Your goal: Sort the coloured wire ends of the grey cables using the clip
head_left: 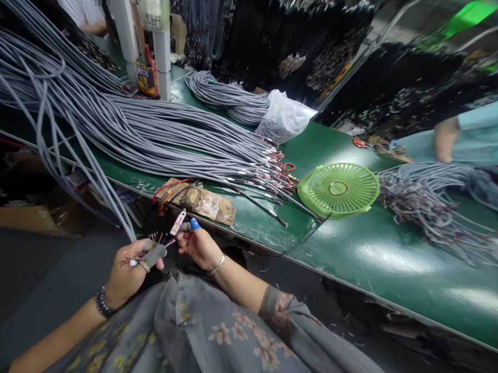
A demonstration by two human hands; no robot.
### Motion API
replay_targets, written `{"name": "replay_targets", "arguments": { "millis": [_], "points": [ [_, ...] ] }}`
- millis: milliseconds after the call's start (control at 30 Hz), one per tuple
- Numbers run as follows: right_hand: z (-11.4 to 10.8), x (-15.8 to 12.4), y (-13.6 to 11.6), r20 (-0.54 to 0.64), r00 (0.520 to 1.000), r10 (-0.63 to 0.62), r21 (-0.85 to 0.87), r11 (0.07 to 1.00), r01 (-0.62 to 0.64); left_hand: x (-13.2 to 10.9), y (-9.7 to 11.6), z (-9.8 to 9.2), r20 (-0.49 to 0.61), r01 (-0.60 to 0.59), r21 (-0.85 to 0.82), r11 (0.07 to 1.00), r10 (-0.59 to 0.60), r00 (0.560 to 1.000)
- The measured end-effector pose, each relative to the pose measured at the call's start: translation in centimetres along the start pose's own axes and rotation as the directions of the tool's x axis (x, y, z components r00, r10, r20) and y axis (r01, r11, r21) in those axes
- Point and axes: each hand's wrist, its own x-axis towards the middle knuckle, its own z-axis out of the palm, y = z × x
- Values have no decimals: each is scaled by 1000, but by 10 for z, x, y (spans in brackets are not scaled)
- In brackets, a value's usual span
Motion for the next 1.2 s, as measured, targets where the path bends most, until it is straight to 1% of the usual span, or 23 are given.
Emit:
{"name": "replay_targets", "arguments": {
  "millis": [67,133,233,300,400,500,667,767,867,933,1000,1100,1200],
  "points": [
    [1,4,-7,44,998,51,3,999,-51,3,4,0,24,-8,-21,1000,8,1000],
    [4,7,-12,69,997,43,-10,999,-42,6,7,1,35,-11,-41,999,12,999],
    [8,11,-13,57,998,-23,-27,999,24,10,7,6,39,-2,-52,999,4,999],
    [9,12,-12,47,998,-49,-17,999,50,11,3,9,21,4,-63,998,-2,1000],
    [9,11,-10,43,997,-58,9,998,57,12,-5,13,-5,0,-78,997,-1,1000],
    [10,11,-9,32,997,-66,16,998,65,13,-9,15,-4,-1,-79,997,1,1000],
    [12,10,-8,28,997,-76,10,997,76,13,-6,15,16,12,-47,999,-11,1000],
    [12,9,-8,38,998,-52,18,999,51,11,-3,13,12,7,-26,1000,-7,1000],
    [11,9,-10,36,999,13,27,1000,-14,8,-3,9,16,-1,-9,1000,1,1000],
    [11,8,-13,58,997,56,26,998,-57,4,-3,6,17,-9,7,1000,9,1000],
    [11,7,-15,81,994,71,17,997,-73,1,-3,3,-3,-17,8,1000,17,1000],
    [13,6,-16,84,996,21,-6,1000,-21,-2,-3,3,-43,-17,-15,1000,16,999],
    [14,6,-14,85,996,-30,-29,999,32,-1,-4,6,-57,-9,-26,1000,8,998]
  ]
}}
